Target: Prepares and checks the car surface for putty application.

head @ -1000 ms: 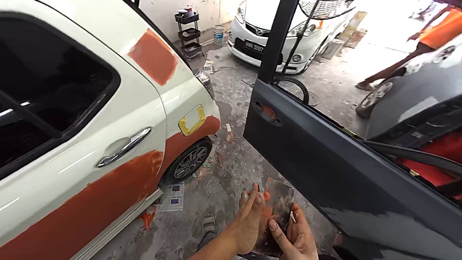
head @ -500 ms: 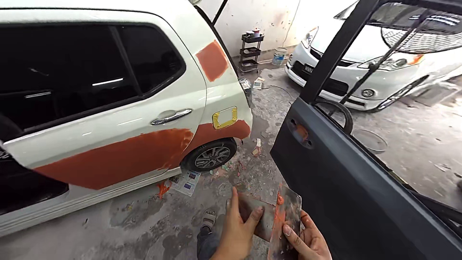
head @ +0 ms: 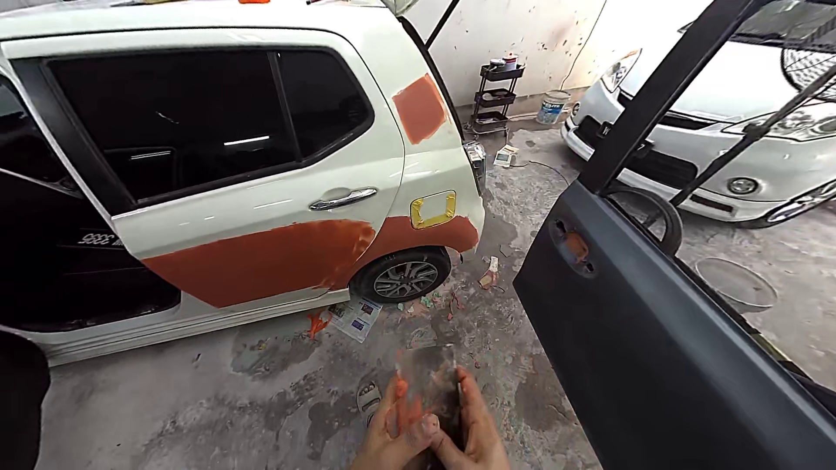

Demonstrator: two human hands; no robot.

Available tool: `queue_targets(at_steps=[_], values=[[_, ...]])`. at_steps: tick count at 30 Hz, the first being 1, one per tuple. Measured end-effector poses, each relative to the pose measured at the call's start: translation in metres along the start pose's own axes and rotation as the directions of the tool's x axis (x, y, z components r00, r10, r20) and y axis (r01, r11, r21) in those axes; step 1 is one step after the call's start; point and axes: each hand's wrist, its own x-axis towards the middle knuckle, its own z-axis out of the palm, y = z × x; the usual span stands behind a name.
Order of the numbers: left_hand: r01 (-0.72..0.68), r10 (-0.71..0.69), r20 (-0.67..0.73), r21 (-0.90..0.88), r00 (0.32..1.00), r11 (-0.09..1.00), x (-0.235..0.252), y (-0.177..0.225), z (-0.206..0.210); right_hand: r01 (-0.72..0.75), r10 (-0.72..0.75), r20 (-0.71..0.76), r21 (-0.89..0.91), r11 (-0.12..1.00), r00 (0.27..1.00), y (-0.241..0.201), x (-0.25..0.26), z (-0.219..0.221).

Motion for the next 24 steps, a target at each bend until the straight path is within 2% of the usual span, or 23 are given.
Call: queue_targets(at_steps=[3,5,6,9,11,13,15,17,19,21,22,24], values=[[0.109,-0.107,-0.032,0.034,0.994,0.994,0.006,-0.001,-0.007,-0.083,0.081,0.021,0.116,0.99,0.996,0.006,0.008,0.004],[0.167,-0.167,-0.013,-0.001,0.986,0.986,0.015,-0.005,-0.014,-0.189,0.207,-0.065,0.211,0.959,0.976,0.008,0.018,0.007],[0.183,-0.184,-0.005,-0.024,0.983,0.983,0.021,-0.006,-0.017,-0.214,0.238,-0.122,0.18,0.96,0.964,0.012,0.023,0.007],[0.214,-0.215,-0.037,-0.024,0.976,0.976,0.047,-0.005,-0.023,-0.205,0.148,-0.286,-0.183,0.961,0.947,0.037,0.04,-0.003],[0.232,-0.232,-0.003,0.001,0.973,0.973,0.069,-0.004,-0.031,-0.194,0.116,-0.33,-0.213,0.958,0.937,0.053,0.053,-0.009],[0.246,-0.251,0.084,0.064,0.964,0.967,0.095,0.0,-0.037,-0.188,0.181,-0.357,0.014,0.982,0.916,0.061,0.07,-0.01],[0.219,-0.26,0.204,0.205,0.944,0.954,0.125,0.004,-0.04,-0.19,0.31,-0.355,0.334,0.923,0.882,0.067,0.088,-0.014],[0.178,-0.315,0.307,0.401,0.898,0.899,0.158,0.004,-0.045,-0.195,0.388,-0.385,0.453,0.87,0.838,0.081,0.098,-0.023],[0.136,-0.406,0.363,0.583,0.839,0.801,0.194,-0.004,-0.05,-0.171,0.405,-0.48,0.458,0.872,0.778,0.097,0.101,-0.031],[0.021,-0.478,0.373,0.771,0.795,0.637,0.236,-0.021,-0.062,-0.157,0.426,-0.609,0.445,0.882,0.669,0.112,0.1,-0.04],[-0.066,-0.504,0.356,0.861,0.787,0.504,0.259,-0.03,-0.07,-0.155,0.443,-0.665,0.448,0.881,0.601,0.12,0.098,-0.046],[-0.255,-0.554,0.293,0.956,0.779,0.148,0.307,-0.048,-0.089,-0.14,0.489,-0.745,0.482,0.865,0.453,0.132,0.089,-0.059]])
